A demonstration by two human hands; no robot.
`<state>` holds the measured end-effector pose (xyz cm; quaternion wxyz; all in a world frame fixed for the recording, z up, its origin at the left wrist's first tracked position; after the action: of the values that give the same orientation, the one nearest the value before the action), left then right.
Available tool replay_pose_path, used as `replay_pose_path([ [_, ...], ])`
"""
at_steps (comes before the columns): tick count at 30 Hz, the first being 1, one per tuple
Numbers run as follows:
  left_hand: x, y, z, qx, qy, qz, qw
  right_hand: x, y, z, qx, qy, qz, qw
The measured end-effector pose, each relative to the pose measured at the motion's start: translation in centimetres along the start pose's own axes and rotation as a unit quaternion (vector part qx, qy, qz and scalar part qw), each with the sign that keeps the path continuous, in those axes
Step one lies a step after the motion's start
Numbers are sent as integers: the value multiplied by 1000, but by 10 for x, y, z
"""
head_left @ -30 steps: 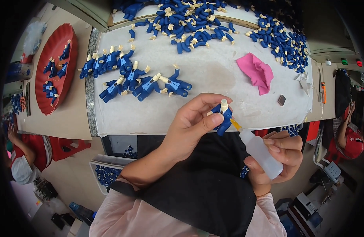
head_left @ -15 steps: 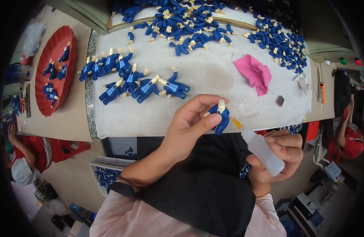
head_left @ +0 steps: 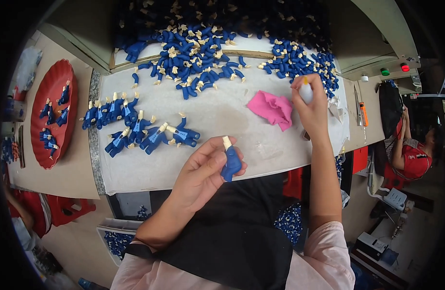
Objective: The person assembles figurines by applying glue from a bottle and attaching arm pieces to the figurine bodies by hand.
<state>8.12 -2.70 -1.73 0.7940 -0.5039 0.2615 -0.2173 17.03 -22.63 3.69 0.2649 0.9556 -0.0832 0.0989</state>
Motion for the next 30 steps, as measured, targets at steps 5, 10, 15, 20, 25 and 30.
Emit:
replay_pose_path([
  [5, 0, 3, 8, 27, -17, 10, 999, 32, -27, -18, -153, 62, 10, 986],
  [10, -1, 4, 9, 19, -13, 18, 1000, 38, -67, -37, -137, 81, -101, 982],
  [15, -1, 2, 11, 23, -20, 3, 1000, 34, -82, -39, -206, 92, -108, 968],
  [20, -2, 1, 12, 21, -22, 8, 999, 28, -73, -45, -229, 63, -88, 967],
  [25, -2, -1, 9, 22, -25, 15, 999, -7, -47, -73, -84, 39, -57, 994],
  [30, -1, -3, 7, 31, -24, 14, 999, -42, -42, -74, 68, -22, -47, 996],
])
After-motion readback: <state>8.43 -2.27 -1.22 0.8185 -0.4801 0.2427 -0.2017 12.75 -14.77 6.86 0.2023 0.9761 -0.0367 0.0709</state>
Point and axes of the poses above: each hand's wrist, its own x-axis towards the middle knuckle, its own y-axis out of the back of the hand, z = x × y, the point moved 9 cm from there along x, towards the middle knuckle, and after that the axes turned 1 degree about -z, right-handed, at the moved point
